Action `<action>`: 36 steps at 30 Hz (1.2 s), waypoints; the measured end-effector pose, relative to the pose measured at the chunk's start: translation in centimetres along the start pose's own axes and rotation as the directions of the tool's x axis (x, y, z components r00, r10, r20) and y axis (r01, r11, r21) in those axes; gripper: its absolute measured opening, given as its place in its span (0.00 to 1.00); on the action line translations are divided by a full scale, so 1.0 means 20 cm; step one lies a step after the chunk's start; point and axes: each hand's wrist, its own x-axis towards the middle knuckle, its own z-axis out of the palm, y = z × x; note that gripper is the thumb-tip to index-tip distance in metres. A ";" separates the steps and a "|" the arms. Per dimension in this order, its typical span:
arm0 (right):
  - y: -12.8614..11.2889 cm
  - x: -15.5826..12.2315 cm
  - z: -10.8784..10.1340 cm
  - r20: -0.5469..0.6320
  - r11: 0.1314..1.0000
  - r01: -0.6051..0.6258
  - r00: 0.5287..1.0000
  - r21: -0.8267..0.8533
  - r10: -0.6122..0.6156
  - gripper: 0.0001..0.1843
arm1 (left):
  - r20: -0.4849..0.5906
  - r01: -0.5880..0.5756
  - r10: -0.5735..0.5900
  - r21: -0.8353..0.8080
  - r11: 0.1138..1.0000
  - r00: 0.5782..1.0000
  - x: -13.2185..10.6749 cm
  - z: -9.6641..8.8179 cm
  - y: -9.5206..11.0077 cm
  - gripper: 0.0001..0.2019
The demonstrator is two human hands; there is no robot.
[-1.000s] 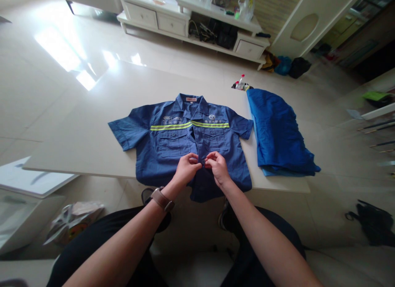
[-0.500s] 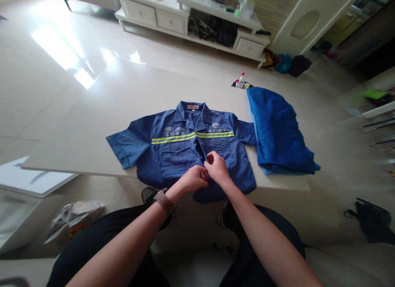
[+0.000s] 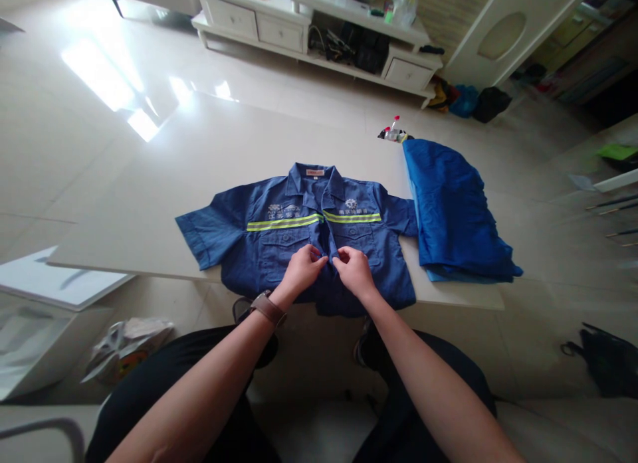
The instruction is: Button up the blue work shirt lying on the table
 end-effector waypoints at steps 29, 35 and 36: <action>0.02 0.01 -0.01 0.030 0.998 -0.017 0.999 0.055 0.016 0.03 | 0.072 -0.471 0.476 0.329 0.818 0.876 -0.03 0.02 0.00 0.05; 0.02 0.01 -0.01 0.033 0.992 -0.037 0.999 0.118 0.033 0.03 | 0.131 -0.459 0.463 0.513 0.725 0.877 -0.06 0.02 0.01 0.08; 0.02 0.01 -0.02 0.040 0.992 -0.038 0.999 0.124 0.034 0.03 | 0.134 -0.457 0.460 0.523 0.720 0.878 -0.06 0.02 0.02 0.08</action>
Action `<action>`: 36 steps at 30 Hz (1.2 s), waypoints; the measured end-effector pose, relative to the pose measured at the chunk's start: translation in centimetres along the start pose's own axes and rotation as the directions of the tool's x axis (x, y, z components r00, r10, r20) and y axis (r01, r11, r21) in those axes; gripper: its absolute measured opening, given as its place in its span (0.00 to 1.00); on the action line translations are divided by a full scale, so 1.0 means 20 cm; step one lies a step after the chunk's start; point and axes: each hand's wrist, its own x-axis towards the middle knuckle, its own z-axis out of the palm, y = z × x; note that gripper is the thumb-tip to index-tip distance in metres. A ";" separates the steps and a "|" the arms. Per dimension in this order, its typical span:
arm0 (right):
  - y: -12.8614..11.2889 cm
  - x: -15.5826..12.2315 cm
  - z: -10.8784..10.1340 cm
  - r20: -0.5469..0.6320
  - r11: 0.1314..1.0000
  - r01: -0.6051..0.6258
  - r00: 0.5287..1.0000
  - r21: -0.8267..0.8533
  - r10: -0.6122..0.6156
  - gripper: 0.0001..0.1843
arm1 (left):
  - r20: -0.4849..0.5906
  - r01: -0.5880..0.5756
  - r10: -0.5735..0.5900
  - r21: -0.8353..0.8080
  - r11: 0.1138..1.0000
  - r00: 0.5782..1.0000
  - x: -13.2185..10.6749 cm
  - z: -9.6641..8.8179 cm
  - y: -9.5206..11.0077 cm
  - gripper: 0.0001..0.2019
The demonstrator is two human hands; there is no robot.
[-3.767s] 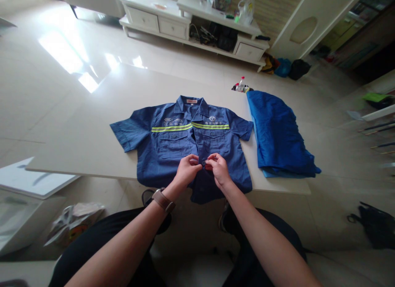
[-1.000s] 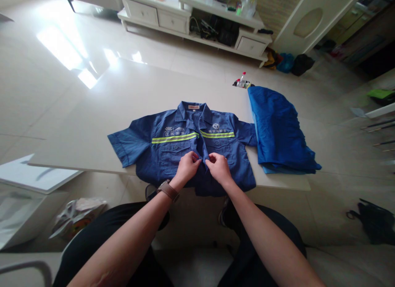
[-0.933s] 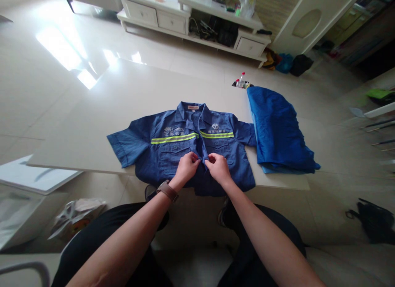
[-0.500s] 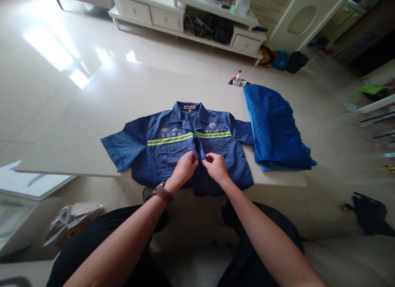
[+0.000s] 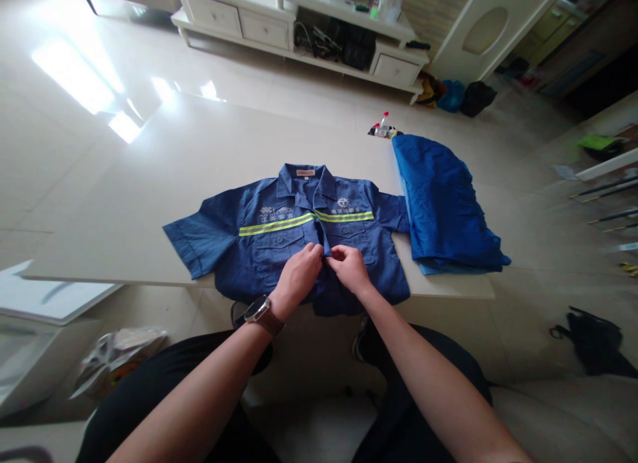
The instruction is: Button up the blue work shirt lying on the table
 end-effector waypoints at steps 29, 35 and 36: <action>-0.02 -0.02 0.00 0.030 0.953 0.282 0.959 -0.108 -0.280 0.06 | -0.015 0.277 -0.369 -0.632 0.724 0.929 0.03 0.00 0.01 0.05; -0.03 -0.02 0.00 0.009 0.959 0.263 0.965 -0.106 -0.264 0.05 | -0.042 0.245 -0.382 -0.703 0.667 0.923 0.05 0.05 -0.03 0.03; -0.03 -0.02 0.00 0.005 0.961 0.257 0.966 -0.105 -0.258 0.05 | -0.042 0.243 -0.387 -0.715 0.655 0.921 0.05 0.06 -0.03 0.03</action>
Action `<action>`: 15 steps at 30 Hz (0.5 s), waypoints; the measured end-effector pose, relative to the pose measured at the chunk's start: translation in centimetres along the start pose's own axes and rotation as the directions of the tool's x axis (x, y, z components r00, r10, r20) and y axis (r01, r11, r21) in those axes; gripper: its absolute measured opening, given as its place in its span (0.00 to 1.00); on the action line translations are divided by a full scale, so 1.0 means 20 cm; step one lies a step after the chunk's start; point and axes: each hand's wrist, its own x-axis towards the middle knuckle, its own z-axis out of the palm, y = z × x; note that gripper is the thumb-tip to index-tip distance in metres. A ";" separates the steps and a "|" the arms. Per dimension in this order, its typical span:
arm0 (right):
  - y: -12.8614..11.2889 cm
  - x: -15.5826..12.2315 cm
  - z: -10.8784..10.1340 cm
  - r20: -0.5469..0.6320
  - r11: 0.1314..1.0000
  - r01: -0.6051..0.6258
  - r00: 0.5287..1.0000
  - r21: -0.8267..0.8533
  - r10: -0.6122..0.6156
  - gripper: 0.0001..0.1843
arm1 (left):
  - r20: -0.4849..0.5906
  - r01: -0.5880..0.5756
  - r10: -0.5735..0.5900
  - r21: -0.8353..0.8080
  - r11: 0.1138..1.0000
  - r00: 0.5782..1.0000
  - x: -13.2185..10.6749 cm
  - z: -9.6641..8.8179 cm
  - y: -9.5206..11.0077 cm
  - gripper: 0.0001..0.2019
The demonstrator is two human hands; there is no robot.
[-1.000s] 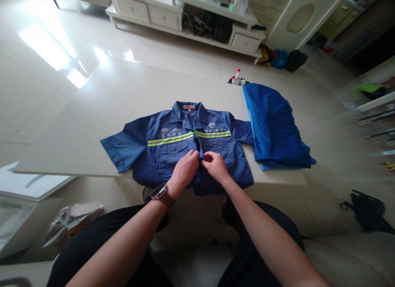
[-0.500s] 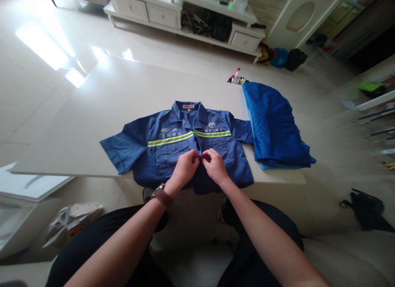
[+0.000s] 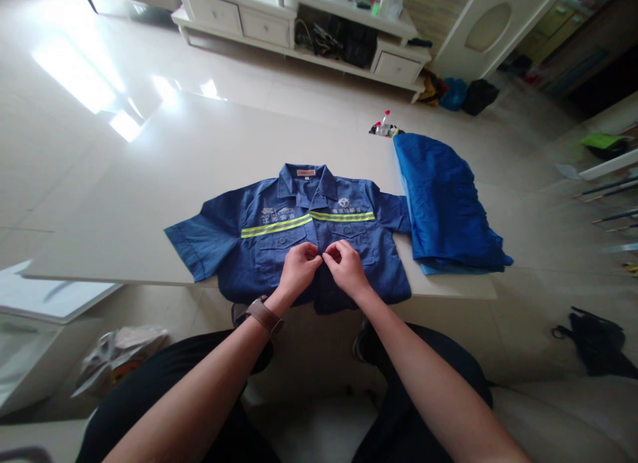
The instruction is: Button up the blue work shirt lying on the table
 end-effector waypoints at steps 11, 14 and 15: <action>0.00 0.01 -0.01 0.006 0.999 -0.038 0.999 0.003 0.038 0.08 | 0.013 0.026 -0.025 -0.102 0.994 1.000 0.00 0.01 0.00 0.09; 0.02 0.01 0.00 0.019 0.995 -0.093 0.996 0.038 0.092 0.08 | 0.025 0.023 -0.020 -0.119 0.993 0.999 0.00 0.01 0.00 0.11; 0.03 0.01 0.01 0.028 0.991 -0.119 0.993 0.055 0.118 0.08 | 0.030 0.024 -0.020 -0.126 0.992 0.999 0.00 0.01 0.01 0.12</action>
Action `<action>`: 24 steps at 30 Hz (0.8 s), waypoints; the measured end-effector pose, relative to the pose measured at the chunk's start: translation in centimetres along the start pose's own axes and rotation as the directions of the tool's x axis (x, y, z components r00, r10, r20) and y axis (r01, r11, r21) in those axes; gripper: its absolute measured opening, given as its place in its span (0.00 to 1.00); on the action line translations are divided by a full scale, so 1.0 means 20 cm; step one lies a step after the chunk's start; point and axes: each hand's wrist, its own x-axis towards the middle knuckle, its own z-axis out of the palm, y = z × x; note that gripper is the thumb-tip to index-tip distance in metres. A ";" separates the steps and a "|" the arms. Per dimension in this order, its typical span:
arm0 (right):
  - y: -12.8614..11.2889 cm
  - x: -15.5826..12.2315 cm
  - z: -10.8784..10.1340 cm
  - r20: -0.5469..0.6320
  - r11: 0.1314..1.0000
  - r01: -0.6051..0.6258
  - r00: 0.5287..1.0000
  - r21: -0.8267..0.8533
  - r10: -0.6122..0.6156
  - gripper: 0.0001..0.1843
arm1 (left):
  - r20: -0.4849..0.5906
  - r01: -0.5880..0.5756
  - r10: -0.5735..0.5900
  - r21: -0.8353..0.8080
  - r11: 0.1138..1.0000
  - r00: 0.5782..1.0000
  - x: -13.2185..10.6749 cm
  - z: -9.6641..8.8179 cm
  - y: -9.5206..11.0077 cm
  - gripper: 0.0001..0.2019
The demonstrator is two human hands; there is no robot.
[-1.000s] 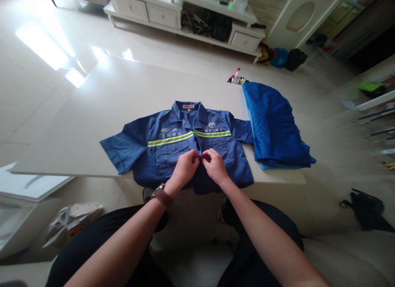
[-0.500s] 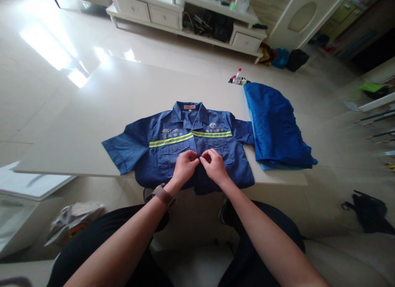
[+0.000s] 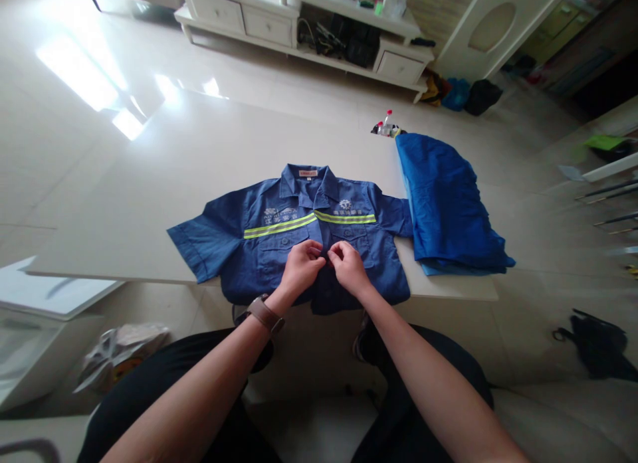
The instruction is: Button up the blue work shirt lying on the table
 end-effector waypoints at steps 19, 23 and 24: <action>0.03 0.00 0.03 -0.022 0.972 -0.113 0.993 0.206 0.120 0.09 | 0.025 0.071 -0.068 -0.133 0.989 0.997 -0.01 -0.01 0.05 0.17; 0.02 0.01 0.03 0.007 0.945 -0.164 0.986 0.285 0.169 0.09 | 0.042 0.089 -0.083 -0.182 0.979 0.996 -0.02 -0.01 0.09 0.18; 0.01 0.01 0.03 0.011 0.935 -0.179 0.983 0.306 0.185 0.10 | 0.045 0.105 -0.097 -0.199 0.974 0.994 -0.03 -0.01 0.11 0.18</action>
